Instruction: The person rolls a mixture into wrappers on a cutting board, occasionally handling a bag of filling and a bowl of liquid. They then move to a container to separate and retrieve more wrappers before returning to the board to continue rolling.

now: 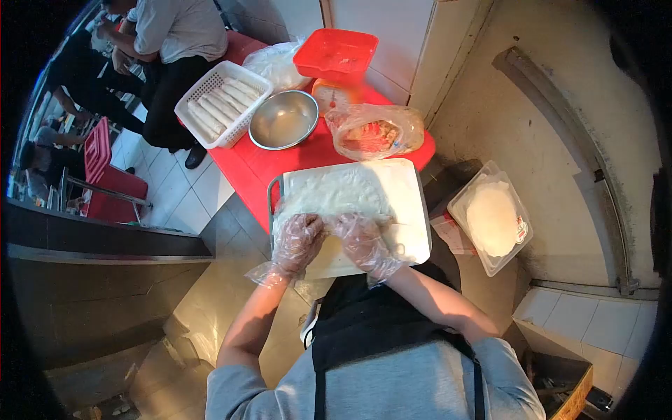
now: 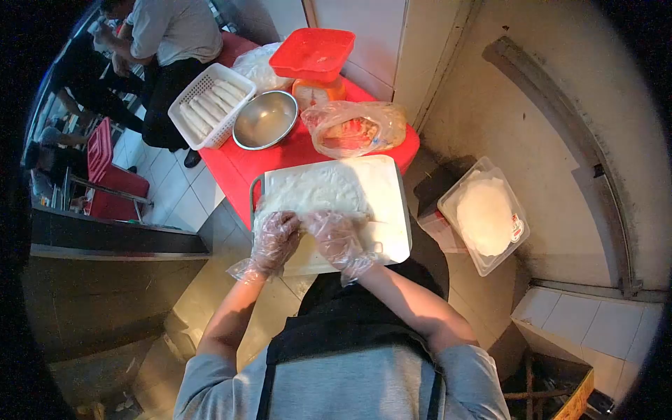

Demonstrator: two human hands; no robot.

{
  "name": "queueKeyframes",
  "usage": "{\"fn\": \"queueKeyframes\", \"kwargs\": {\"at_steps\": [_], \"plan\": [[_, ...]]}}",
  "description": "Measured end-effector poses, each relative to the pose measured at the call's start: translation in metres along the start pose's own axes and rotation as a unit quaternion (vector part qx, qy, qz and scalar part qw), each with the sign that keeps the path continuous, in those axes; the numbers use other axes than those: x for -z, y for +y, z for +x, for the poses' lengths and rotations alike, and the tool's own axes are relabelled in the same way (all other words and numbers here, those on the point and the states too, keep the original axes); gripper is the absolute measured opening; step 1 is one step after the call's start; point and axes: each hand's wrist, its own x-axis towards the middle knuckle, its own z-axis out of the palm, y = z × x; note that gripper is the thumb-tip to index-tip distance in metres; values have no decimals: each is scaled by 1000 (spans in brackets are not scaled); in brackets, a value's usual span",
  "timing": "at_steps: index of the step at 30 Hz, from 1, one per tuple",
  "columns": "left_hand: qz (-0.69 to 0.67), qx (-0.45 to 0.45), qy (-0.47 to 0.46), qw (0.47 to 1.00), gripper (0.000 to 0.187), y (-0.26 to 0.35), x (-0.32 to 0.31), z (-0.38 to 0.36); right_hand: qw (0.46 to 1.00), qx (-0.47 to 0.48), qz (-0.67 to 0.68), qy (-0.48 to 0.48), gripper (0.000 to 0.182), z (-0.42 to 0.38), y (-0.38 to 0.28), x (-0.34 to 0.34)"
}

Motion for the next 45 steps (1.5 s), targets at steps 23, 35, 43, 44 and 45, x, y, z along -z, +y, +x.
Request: {"fn": "queueKeyframes", "kwargs": {"at_steps": [23, 35, 43, 44, 45], "plan": [[5, 4, -122, 992, 31, 46, -39, 42, 978, -39, 204, -18, 20, -60, 117, 82], [-9, 10, -63, 998, 32, 49, -40, 35, 987, -97, 63, 110, 19, -31, 87, 99], [-45, 7, -101, 994, 26, 38, -60, 35, 987, -53, 140, -56, 32, -25, 70, 69], [-50, 5, -111, 993, 26, 37, -61, 36, 988, -50, 138, -43, 31, -27, 70, 66], [-51, -4, -117, 992, 26, 36, -62, 37, 990, -45, 128, -47, 30, -26, 69, 68]]}}
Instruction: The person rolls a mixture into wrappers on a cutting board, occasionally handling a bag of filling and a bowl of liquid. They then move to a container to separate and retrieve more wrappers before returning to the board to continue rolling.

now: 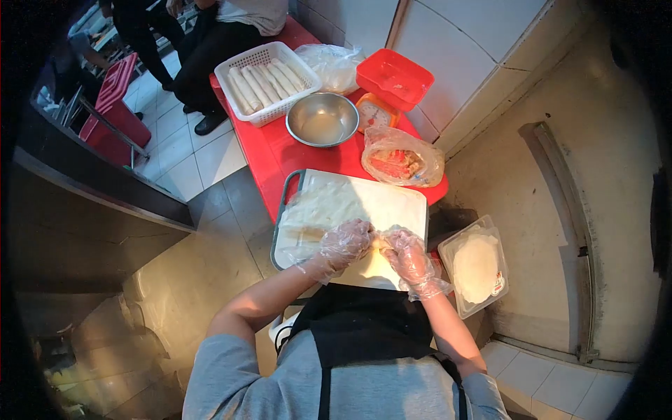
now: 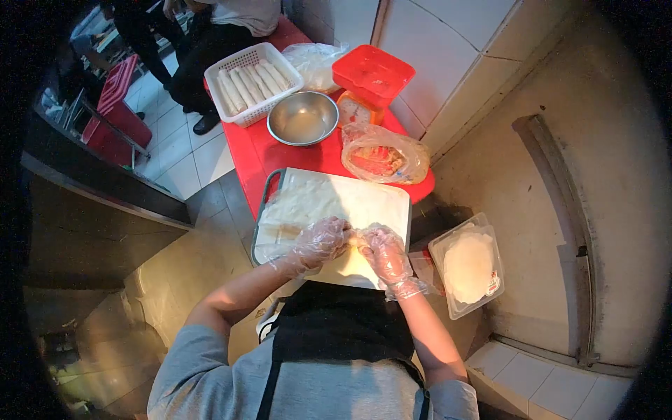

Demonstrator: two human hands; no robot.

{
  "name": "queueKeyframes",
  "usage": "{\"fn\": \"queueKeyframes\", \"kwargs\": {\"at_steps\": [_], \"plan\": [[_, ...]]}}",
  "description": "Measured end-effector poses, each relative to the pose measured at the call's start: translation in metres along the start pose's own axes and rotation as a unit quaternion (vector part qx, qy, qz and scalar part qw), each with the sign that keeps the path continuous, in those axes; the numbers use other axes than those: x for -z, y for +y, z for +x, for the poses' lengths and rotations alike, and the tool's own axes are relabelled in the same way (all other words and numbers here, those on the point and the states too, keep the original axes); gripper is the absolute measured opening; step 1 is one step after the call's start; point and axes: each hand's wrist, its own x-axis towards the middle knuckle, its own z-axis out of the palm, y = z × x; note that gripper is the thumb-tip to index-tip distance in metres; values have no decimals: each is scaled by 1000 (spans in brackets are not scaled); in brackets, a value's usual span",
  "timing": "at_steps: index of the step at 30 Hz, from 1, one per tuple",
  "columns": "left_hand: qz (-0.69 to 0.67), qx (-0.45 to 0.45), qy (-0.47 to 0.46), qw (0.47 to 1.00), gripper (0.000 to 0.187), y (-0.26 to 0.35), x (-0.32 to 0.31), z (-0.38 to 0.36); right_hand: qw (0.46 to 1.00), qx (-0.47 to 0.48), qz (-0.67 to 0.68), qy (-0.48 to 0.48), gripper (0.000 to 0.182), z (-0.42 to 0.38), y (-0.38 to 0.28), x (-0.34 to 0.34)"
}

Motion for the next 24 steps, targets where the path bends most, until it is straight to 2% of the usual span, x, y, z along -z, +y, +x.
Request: {"fn": "queueKeyframes", "kwargs": {"at_steps": [3, 6, 7, 10, 12, 14, 16, 18, 20, 21, 22, 24], "plan": [[29, -16, -16, 999, 25, -11, -15, 4, 1000, 8, 5, -13, 29, 4, -4, 5], [29, 21, 62, 997, 25, 15, 1, -10, 1000, -4, -8, 2, 29, 3, -7, 6], [38, 47, 49, 997, 27, 11, 6, -15, 1000, 12, -10, 16, 30, 3, -5, 6], [47, 26, 37, 998, 28, -29, 29, -39, 1000, 3, 27, 4, 32, 2, -1, 4], [33, 16, 43, 998, 28, -46, 58, -57, 999, 8, -54, -1, 34, -1, -1, 4], [45, 13, 40, 998, 29, -42, 70, -54, 996, 18, -82, 8, 34, 6, -10, 7], [82, 22, 26, 996, 31, -27, 66, -48, 998, -2, -61, -26, 31, 20, -32, 13], [83, -15, 66, 994, 37, -19, 45, -40, 998, 5, -28, -47, 28, 21, -26, -10], [97, -25, 123, 987, 36, 1, 33, -34, 998, 51, -39, 17, 30, 11, -18, -20], [96, -60, 109, 988, 46, 1, 19, -43, 996, 68, -33, 45, 31, 9, -20, -19], [98, -33, 77, 992, 50, 11, 12, -50, 993, 87, -24, 72, 33, 7, -22, -20], [104, 25, 8, 994, 59, 31, 2, -60, 993, 94, -33, 59, 40, -2, -21, -32]]}}
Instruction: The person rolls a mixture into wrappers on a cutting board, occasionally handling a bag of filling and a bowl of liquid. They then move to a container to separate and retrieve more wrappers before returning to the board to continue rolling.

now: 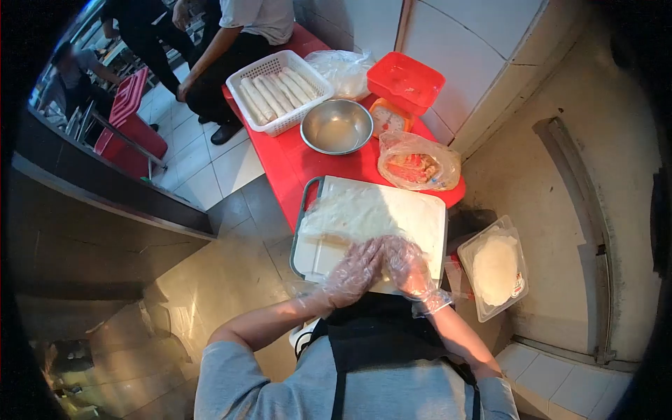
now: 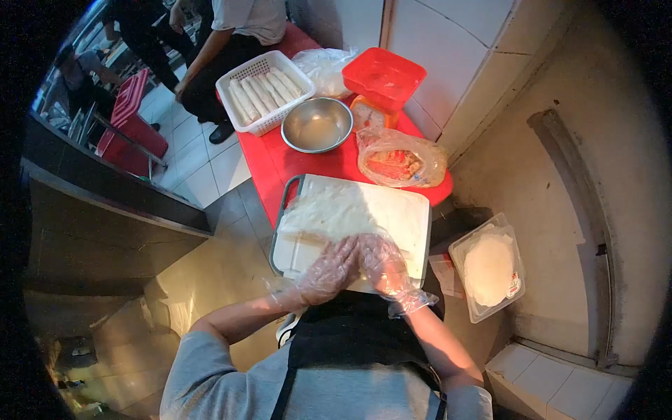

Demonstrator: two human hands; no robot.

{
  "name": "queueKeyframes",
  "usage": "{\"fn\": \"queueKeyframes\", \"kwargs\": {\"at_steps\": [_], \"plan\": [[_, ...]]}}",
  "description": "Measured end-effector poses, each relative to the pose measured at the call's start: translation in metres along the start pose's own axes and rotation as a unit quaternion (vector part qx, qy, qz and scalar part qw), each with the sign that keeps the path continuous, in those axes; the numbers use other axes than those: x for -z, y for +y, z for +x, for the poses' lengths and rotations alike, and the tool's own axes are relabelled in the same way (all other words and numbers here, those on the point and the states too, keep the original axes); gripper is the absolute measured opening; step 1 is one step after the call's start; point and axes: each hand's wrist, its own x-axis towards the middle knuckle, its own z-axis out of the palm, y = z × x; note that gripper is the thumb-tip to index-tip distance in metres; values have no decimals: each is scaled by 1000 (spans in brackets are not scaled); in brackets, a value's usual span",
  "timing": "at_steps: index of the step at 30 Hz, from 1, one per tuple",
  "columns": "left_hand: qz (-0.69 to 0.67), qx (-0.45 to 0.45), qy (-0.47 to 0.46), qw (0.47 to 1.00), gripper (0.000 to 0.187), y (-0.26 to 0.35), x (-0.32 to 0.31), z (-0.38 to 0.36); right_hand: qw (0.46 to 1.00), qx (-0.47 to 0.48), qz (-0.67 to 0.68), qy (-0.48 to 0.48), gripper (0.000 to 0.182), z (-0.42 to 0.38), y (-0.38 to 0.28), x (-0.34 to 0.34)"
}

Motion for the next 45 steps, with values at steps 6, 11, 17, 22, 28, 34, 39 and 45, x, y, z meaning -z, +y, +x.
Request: {"fn": "queueKeyframes", "kwargs": {"at_steps": [6, 11, 17, 22, 28, 34, 39, 45], "plan": [[5, 21, 11, 1000, 60, -15, 2, 26, 995, -82, -3, -52, 42, 12, 6, -8], [-9, 0, 11, 1000, 38, -78, 28, 25, 996, -82, -31, -32, 42, 11, 24, -23], [-81, -40, 63, 994, 43, -137, 75, -14, 995, 7, -97, -9, 46, 44, -4, -39], [-82, -68, 9, 994, 29, -154, 78, -12, 993, 99, -16, -65, 44, 87, -22, -60], [-88, -111, -91, 986, 24, -169, 92, 16, 988, 105, -37, -111, 43, 94, -24, -59], [-127, -23, -163, 978, 23, -163, 102, 55, 991, 105, -36, -77, 38, 96, -29, -63], [-151, 314, 24, 937, 49, -120, 77, 7, 992, 115, 21, -35, 34, 99, -27, -59], [-541, 450, 185, 686, 92, -81, 59, 0, 992, 122, 37, 5, 33, 92, -23, -64]]}}
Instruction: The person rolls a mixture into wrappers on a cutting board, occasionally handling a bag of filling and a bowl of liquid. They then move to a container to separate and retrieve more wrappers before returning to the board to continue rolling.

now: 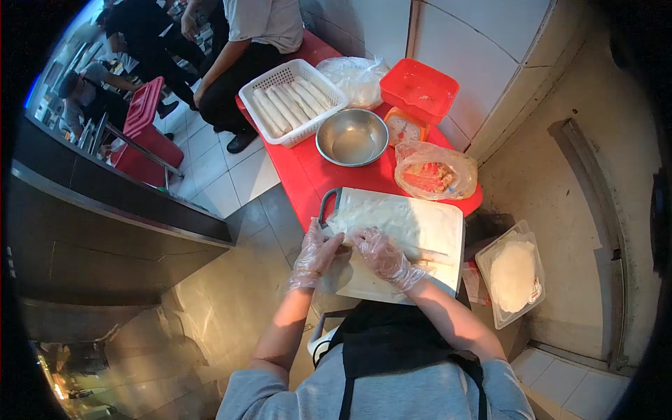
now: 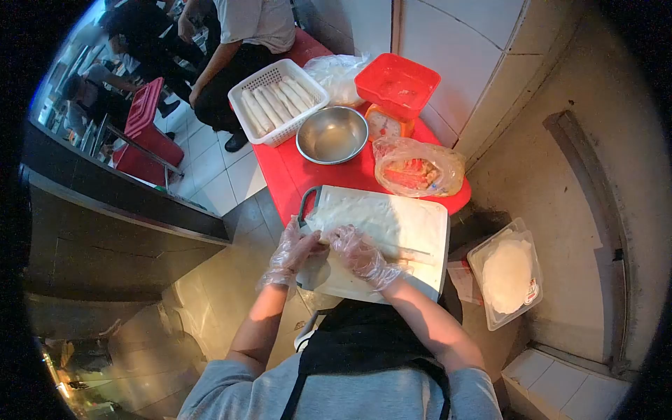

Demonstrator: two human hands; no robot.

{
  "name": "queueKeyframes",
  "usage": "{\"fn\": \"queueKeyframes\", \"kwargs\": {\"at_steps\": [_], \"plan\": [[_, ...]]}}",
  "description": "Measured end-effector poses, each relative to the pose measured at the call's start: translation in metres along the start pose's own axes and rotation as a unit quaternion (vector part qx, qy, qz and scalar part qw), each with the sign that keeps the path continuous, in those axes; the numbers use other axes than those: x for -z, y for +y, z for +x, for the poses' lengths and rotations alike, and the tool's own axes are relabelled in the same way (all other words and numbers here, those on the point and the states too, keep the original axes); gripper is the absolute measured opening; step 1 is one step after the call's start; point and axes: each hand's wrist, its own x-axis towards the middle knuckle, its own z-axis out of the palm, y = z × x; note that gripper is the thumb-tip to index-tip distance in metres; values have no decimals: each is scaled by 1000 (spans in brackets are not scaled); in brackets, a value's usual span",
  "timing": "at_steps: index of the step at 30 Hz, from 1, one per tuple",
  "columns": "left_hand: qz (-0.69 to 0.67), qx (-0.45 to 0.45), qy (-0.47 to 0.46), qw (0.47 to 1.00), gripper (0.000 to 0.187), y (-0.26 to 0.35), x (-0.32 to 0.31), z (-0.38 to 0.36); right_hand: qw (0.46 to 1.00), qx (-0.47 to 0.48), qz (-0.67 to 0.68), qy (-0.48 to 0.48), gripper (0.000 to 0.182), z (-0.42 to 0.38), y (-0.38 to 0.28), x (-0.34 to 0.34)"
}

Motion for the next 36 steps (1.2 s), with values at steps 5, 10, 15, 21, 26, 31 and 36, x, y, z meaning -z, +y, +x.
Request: {"fn": "queueKeyframes", "kwargs": {"at_steps": [5, 10, 15, 21, 26, 31, 36], "plan": [[93, -132, 72, 984, 84, -25, -3, 17, 999, -11, -12, -32, 30, 4, -1, -1], [216, -231, 96, 944, 74, -16, -14, 0, 1000, -15, 17, -21, 23, 7, -2, -3], [290, -264, 41, 919, 62, -19, -40, -33, 990, -62, 119, -33, 19, 9, 2, -6], [505, -397, -4, 767, 52, -64, -39, -21, 947, -167, 260, -83, 23, 14, 34, 4], [593, -368, -58, 713, 62, -47, -34, -31, 854, -369, 359, -67, 45, 35, 29, 24], [681, -333, -103, 644, 60, -12, -30, -39, 935, -314, 162, -18, 40, 29, 36, -11], [690, -340, -128, 626, 59, -2, -22, -36, 994, -98, -35, 26, 48, 12, 40, -4]]}}
